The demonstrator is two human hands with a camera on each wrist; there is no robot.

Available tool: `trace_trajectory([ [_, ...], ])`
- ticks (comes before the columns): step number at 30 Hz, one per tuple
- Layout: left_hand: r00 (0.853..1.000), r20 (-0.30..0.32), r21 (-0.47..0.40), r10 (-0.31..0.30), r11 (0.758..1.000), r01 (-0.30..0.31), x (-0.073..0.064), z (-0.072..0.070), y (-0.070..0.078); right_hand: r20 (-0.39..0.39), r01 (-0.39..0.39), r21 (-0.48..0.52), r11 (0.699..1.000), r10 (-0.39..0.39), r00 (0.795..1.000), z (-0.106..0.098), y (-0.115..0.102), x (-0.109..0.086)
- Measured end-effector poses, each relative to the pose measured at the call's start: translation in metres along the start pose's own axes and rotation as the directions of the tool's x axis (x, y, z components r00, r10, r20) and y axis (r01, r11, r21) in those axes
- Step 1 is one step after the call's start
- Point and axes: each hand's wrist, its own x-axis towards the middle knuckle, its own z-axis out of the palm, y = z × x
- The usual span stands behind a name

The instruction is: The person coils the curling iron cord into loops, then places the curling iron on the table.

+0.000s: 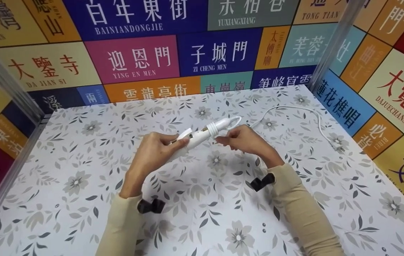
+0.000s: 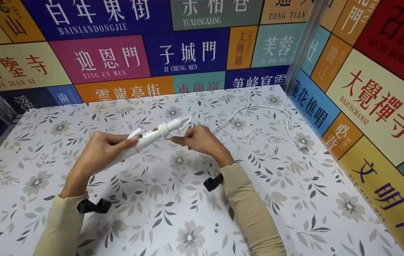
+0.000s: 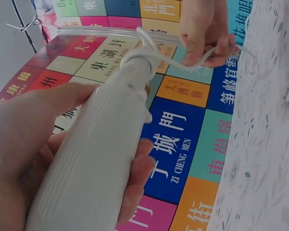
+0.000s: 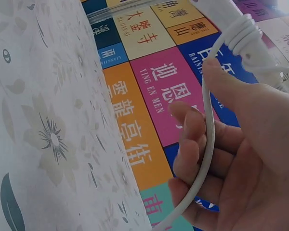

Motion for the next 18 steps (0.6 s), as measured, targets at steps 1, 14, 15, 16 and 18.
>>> trace_trajectory([
  [1, 1.000, 0.022, 0.009, 0.018, 1.000, -0.018, 0.000, 0.000, 0.000, -0.016, 0.014, 0.009, 1.000, -0.014, 1.000, 0.000, 0.001, 0.000],
  [14, 0.972, 0.206, 0.041, 0.115, 0.991, -0.127, -0.001, 0.001, -0.006, -0.027, 0.117, 0.104, 0.988, -0.115, 0.993, -0.005, -0.006, -0.006],
  [15, 0.970, 0.214, 0.042, 0.118, 0.991, -0.129, -0.001, 0.001, -0.006, -0.030, 0.092, 0.120, 0.989, -0.089, 0.996, -0.006, -0.007, -0.006],
  [16, 0.967, 0.223, 0.041, 0.119, 0.991, -0.131, -0.001, 0.001, -0.006, -0.030, 0.070, 0.129, 0.989, -0.067, 0.997, -0.007, -0.009, -0.007],
  [18, 0.962, 0.245, 0.036, 0.118, 0.991, -0.131, -0.001, 0.001, -0.006, -0.025, 0.045, 0.128, 0.991, -0.042, 0.999, -0.009, -0.011, -0.007],
])
